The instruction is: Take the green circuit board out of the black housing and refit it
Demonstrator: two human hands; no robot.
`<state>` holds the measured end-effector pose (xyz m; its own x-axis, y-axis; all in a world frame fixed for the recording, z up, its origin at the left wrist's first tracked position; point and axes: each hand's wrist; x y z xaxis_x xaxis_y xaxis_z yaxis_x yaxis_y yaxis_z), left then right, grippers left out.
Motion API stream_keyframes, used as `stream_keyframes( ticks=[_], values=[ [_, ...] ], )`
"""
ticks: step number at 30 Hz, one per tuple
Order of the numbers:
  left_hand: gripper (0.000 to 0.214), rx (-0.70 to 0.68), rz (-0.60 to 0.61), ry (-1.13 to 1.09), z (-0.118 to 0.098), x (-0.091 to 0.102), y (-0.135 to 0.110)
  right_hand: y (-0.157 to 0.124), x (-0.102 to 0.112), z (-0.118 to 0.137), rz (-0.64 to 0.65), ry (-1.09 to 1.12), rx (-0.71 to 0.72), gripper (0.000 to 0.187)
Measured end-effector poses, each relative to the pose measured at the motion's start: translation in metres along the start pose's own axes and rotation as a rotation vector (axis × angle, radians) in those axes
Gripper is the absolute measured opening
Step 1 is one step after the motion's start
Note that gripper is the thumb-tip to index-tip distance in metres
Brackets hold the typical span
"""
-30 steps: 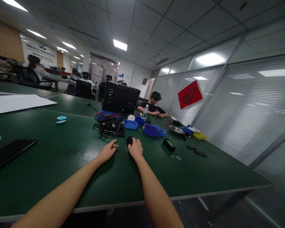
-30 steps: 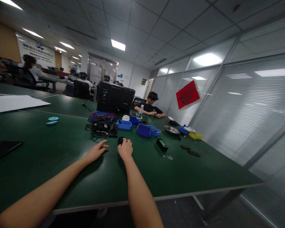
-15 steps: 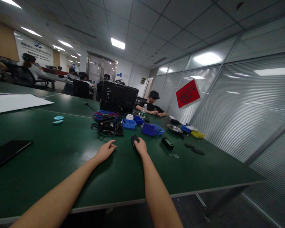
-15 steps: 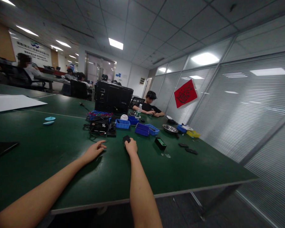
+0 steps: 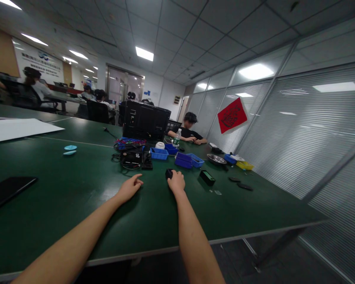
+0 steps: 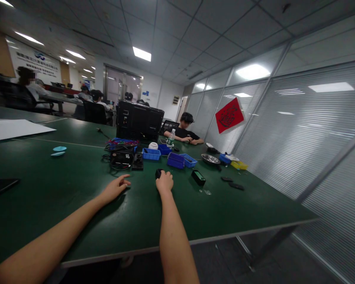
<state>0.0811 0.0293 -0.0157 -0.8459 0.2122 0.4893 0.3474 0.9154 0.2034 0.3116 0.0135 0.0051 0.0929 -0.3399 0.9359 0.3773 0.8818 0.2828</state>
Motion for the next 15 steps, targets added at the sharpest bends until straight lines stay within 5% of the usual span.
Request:
stream_keyframes(
  ticks=[10, 15],
  values=[
    [0.050, -0.008, -0.011, 0.012, -0.002, 0.001, -0.002, 0.001, 0.012, -0.006, -0.174, 0.022, -0.100, 0.041],
    [0.050, -0.019, -0.007, -0.003, -0.001, 0.001, -0.002, 0.003, 0.017, -0.012, -0.109, 0.038, -0.155, 0.045]
  ],
)
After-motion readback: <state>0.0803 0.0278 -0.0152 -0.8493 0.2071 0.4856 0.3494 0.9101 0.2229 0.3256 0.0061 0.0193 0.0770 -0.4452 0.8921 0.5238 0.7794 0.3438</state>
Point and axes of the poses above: each hand's wrist, its own y-axis towards the middle knuckle, its own x-axis out of the back of the hand, z = x × y, and after that the axes turned 4 degrees about -y, right-handed
